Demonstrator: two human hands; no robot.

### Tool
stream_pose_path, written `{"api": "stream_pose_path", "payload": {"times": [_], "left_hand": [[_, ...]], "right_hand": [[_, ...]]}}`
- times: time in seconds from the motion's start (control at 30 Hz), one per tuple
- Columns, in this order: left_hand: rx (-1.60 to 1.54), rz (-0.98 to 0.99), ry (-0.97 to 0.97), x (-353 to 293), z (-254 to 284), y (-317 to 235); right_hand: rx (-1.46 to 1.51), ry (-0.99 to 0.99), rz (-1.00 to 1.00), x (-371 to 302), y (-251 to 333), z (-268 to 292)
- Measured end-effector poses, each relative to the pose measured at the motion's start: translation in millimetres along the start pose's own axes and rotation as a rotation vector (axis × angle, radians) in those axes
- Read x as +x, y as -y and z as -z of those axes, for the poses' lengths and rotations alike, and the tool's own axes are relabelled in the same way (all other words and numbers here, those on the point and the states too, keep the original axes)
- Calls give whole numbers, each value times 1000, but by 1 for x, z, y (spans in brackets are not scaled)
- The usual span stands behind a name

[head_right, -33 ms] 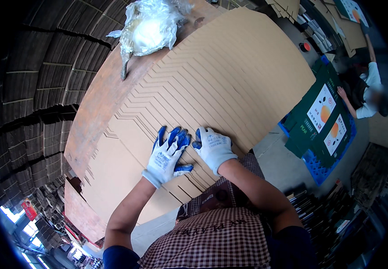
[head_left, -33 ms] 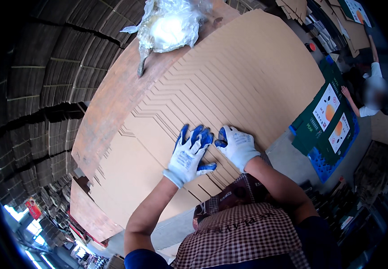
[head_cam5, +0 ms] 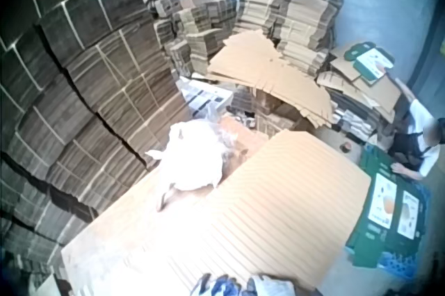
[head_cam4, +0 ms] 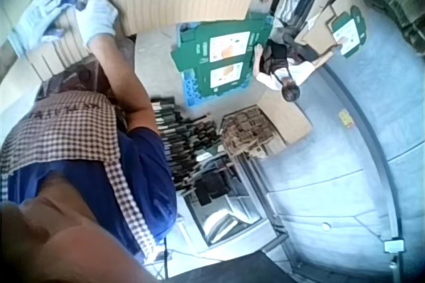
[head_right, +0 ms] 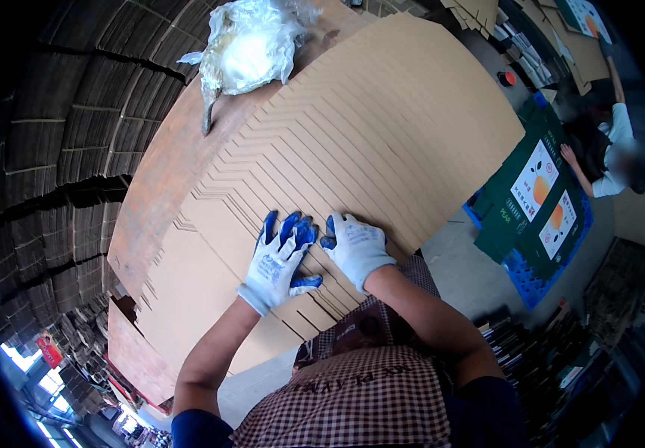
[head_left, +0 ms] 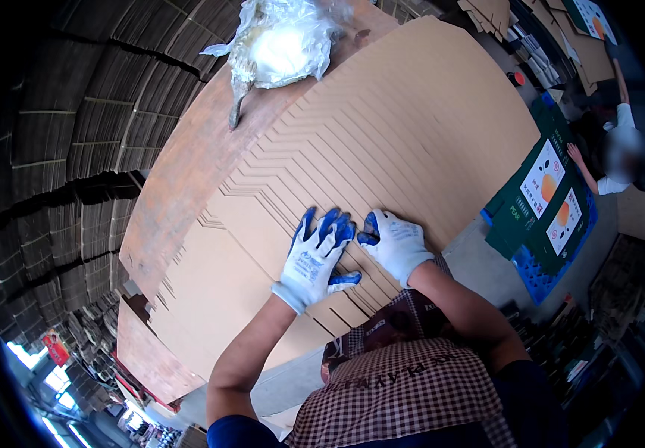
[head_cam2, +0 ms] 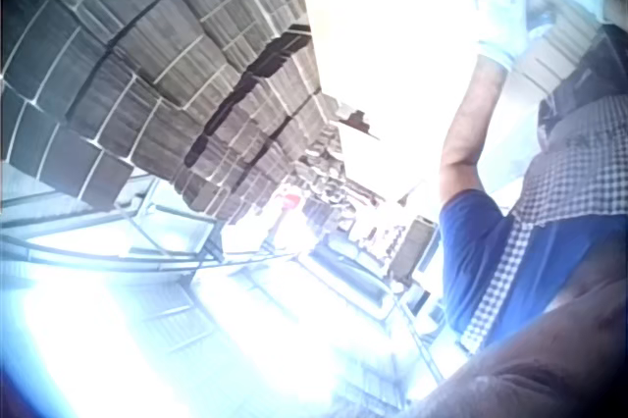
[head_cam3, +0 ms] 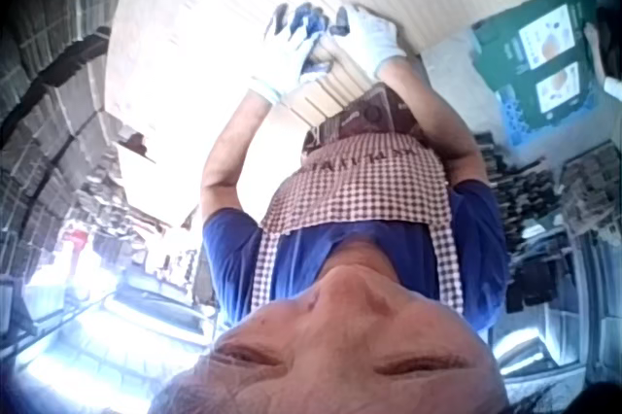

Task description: The person stacks flat cardboard pieces on a workbench, then uses a cloth to spread a white paste from a plastic bag across the cardboard surface. Another worker assembles boxes nearby.

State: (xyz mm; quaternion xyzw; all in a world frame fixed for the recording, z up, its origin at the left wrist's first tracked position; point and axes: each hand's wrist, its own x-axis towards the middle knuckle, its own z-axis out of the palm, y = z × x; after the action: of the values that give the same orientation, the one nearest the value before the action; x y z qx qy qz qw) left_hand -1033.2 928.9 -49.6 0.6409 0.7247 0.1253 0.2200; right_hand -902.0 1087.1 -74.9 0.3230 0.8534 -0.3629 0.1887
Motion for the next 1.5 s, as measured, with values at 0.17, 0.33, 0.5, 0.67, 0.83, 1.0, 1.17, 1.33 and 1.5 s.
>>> {"api": "stream_pose_path", "payload": {"times": [0.17,0.33,0.5,0.67,0.83,1.0,1.17,1.33,1.5], "left_hand": [[23,-8,-35,20,-1,8],[23,-22,-70,22,-8,15],[26,-36,-79,25,-2,13],[64,78,-282,34,21,45],[102,371,-480,54,15,125],[56,466,-406,63,3,152],[114,393,-394,60,14,144],[156,57,-287,66,41,97],[238,-51,-187,62,26,94]], "right_hand": [[-27,-54,-65,2,1,-2],[28,8,-46,7,-4,1],[98,94,27,-11,-15,23],[50,547,102,-61,-82,43],[-216,675,330,-83,-110,3],[-114,739,248,-69,-94,2],[17,587,217,-86,-101,-10],[258,-30,-60,-129,-75,1],[-54,-372,-58,-132,-69,-50]]}}
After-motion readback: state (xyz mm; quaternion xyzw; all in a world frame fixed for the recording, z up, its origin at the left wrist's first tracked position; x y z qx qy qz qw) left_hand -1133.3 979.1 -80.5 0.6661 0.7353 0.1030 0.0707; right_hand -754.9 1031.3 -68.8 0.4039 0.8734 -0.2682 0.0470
